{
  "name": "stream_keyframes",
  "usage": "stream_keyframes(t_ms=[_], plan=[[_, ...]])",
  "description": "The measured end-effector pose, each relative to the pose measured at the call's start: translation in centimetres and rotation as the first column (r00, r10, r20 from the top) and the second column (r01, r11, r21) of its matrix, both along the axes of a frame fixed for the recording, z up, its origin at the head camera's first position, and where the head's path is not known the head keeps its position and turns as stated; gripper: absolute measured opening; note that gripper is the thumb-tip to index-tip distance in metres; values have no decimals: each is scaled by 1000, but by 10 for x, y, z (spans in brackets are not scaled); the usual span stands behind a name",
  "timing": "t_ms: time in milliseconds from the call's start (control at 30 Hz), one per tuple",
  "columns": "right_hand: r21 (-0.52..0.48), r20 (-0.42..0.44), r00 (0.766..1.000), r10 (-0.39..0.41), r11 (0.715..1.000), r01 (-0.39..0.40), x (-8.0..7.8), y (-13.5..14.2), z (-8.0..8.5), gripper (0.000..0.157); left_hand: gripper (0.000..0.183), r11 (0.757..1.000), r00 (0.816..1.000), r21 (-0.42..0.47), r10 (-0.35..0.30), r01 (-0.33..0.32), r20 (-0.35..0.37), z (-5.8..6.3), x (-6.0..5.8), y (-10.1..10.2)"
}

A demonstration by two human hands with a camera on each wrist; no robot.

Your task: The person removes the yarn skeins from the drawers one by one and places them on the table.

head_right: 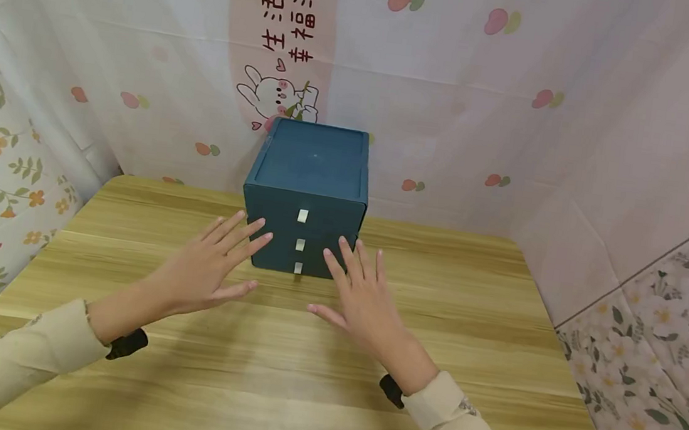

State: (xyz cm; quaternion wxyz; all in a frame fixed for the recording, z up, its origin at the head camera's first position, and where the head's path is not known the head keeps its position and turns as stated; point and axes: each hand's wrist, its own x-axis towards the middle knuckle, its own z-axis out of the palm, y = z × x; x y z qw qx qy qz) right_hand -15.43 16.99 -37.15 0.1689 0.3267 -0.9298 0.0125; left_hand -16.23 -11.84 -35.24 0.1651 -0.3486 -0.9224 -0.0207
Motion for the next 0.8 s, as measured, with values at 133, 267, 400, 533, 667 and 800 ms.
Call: stream_keyframes(t_ms=[133, 267, 400, 533, 667, 800], plan=[[-30, 6, 1000, -20, 999, 20, -5, -5, 6, 80, 69, 995, 998, 88, -44, 48, -50, 10, -11, -2], [-122, 7, 1000, -16, 992, 17, -11, -12, 13, 72, 63, 982, 997, 180, -43, 55, -72, 22, -23, -5], [-233, 64, 997, -31, 971, 45, -17, -22, 20, 63, 57, 960, 999, 279, -10, 24, -51, 35, -37, -8], [-351, 230, 971, -72, 924, 152, -25, -33, 27, 55, 51, 929, 999, 368, 38, -32, -9, 47, -56, -8], [-433, 387, 918, -84, 863, 261, -35, -41, 32, 47, 50, 900, 995, 424, 88, -99, 45, 55, -77, -8], [-482, 477, 877, -65, 815, 322, -46, -47, 33, 39, 51, 871, 984, 461, 130, -170, 117, 58, -95, -9]])
